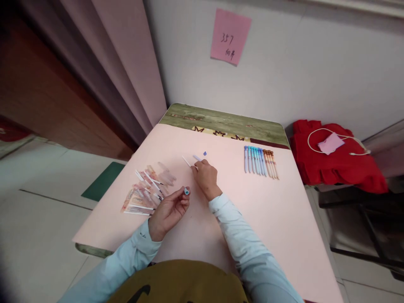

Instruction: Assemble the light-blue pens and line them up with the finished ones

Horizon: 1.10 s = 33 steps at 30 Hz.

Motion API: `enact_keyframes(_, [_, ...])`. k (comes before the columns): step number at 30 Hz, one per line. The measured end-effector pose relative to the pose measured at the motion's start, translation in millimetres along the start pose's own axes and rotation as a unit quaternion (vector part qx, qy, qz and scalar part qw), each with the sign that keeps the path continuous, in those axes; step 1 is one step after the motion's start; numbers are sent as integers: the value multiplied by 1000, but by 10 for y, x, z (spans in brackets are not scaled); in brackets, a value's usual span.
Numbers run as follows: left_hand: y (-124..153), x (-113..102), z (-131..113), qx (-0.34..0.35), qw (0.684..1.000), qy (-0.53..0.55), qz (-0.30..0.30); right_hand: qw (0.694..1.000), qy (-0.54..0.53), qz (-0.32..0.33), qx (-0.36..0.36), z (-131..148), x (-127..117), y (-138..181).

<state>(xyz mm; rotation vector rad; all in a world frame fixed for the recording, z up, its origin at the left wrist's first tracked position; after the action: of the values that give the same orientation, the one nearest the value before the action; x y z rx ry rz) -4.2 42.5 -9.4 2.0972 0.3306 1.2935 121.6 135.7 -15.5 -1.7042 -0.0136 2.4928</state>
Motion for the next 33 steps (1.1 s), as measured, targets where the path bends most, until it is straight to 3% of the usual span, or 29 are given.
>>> enact_keyframes(7, [4, -58, -66, 18, 1000, -25, -6, 997, 32, 21, 67, -53, 2, -288])
enact_keyframes(9, [4, -50, -56, 14, 999, -36, 5, 997, -23, 21, 71, -131, -32, -229])
enact_keyframes(11, [2, -34, -41, 11, 999, -42, 23, 985, -148, 22, 89, -230, -75, -79])
enact_keyframes(13, [-5, -22, -23, 11, 998, -44, 37, 936, -322, 59, 127, -335, -100, 144])
enact_keyframes(16, [-24, -16, 24, -1, 998, -47, 37, 834, -499, 148, 185, -439, -124, 504])
enact_keyframes(17, [-30, -14, 47, -8, 998, -50, 31, 812, -528, 157, 193, -456, -148, 599])
enact_keyframes(19, [-37, -3, 96, -24, 998, -54, 20, 797, -554, 141, 193, -476, -223, 722])
enact_keyframes(26, [51, 48, 173, -47, 999, -27, -6, 866, -482, 64, 113, -398, -408, 734])
enact_keyframes(33, [204, -78, 206, -59, 998, 8, -4, 900, -434, -33, 14, -221, -381, 922])
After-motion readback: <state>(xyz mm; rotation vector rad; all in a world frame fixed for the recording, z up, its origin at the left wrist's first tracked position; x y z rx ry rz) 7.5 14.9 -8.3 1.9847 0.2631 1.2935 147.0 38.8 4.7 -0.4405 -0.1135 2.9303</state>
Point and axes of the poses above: each hand's wrist, its own y-axis away from the middle knuckle, its own x-axis out of the palm, z = x × y, the point moved 2 cm from there along -y, towards the middle knuckle, and after that the axes turned 10 degrees about x, right-handed, at the moved point
